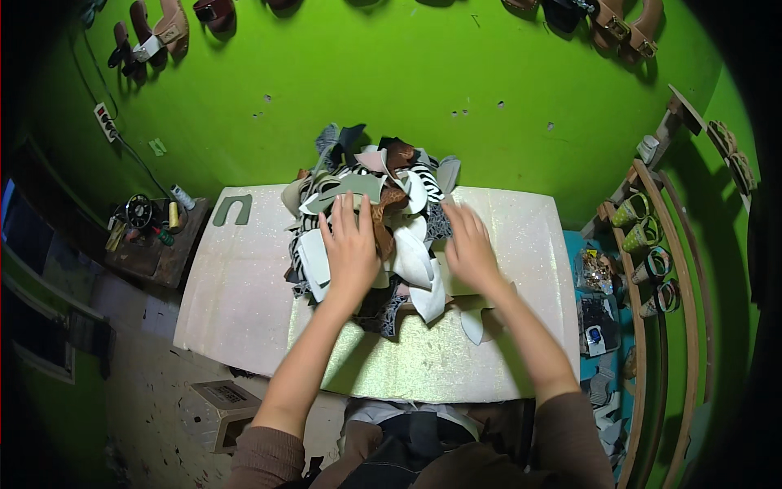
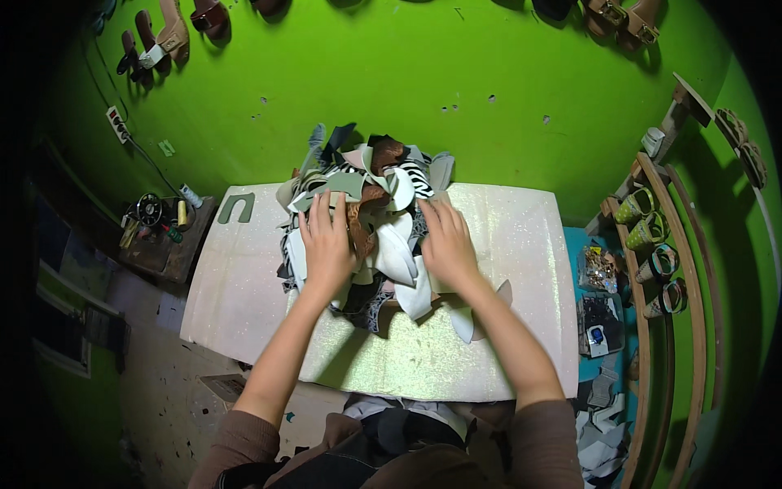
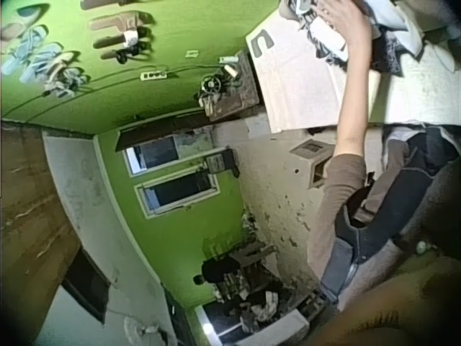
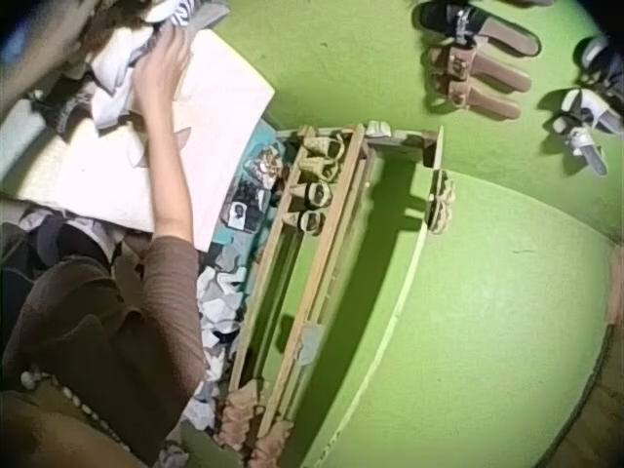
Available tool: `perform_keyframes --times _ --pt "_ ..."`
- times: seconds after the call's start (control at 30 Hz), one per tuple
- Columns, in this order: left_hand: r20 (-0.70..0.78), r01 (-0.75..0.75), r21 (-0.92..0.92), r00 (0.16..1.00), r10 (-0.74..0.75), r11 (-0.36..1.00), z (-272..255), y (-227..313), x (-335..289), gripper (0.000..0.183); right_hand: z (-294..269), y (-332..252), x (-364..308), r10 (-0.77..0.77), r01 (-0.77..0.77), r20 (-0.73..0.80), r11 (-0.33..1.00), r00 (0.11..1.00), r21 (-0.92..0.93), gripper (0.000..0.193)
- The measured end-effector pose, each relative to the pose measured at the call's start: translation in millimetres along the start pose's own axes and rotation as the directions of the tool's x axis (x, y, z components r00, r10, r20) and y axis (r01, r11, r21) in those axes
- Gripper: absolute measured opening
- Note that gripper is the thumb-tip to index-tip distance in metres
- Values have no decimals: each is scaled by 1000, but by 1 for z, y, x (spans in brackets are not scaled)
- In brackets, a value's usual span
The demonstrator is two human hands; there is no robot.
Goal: Organize and sort various patterned and solid-colored shoe component pieces on a work surface.
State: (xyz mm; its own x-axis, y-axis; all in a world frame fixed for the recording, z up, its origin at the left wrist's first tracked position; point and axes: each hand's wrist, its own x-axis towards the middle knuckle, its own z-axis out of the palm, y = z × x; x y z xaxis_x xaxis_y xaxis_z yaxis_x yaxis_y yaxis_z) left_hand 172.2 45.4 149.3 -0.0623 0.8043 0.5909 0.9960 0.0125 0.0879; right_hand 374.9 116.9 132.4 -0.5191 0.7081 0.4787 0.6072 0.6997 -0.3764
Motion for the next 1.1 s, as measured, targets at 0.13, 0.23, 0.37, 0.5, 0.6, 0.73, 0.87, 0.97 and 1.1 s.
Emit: perform_keyframes --times 0.13,0.23,0.37,0.5,0.6,0.73,0.87,0.97,1.1 --pt "3 -309 -200 949 316 930 24 57 -52 57 48 5 -129 230 -245 -156 965 961 -90 55" --pt "144 -450 -424 823 549 786 49 89 -83 53 67 5 -176 359 -369 -86 901 929 -230 54" --pt "187 -384 -525 819 543 760 82 118 -101 55 78 36 -201 479 -450 82 861 874 -236 47" --pt "160 -352 -595 829 535 723 73 118 -90 53 52 32 -177 545 -534 -97 837 833 121 29" --pt "50 -304 -556 917 396 773 51 97 -67 52 14 2 -119 453 -377 -346 887 822 268 29" --pt "-122 -253 -487 967 222 836 19 55 -22 45 1 -34 -31 152 33 -564 952 812 304 37" --pt "-274 -151 -467 961 20 871 1 -7 19 39 26 -65 48 -87 228 -630 963 772 146 42" --pt "-283 -32 -502 950 -129 864 7 -76 41 35 44 -79 68 9 -9 34 1000 999 5 54" --pt "-142 146 -496 959 -246 856 13 -178 48 34 54 -125 44 163 -163 0 987 987 -15 65"
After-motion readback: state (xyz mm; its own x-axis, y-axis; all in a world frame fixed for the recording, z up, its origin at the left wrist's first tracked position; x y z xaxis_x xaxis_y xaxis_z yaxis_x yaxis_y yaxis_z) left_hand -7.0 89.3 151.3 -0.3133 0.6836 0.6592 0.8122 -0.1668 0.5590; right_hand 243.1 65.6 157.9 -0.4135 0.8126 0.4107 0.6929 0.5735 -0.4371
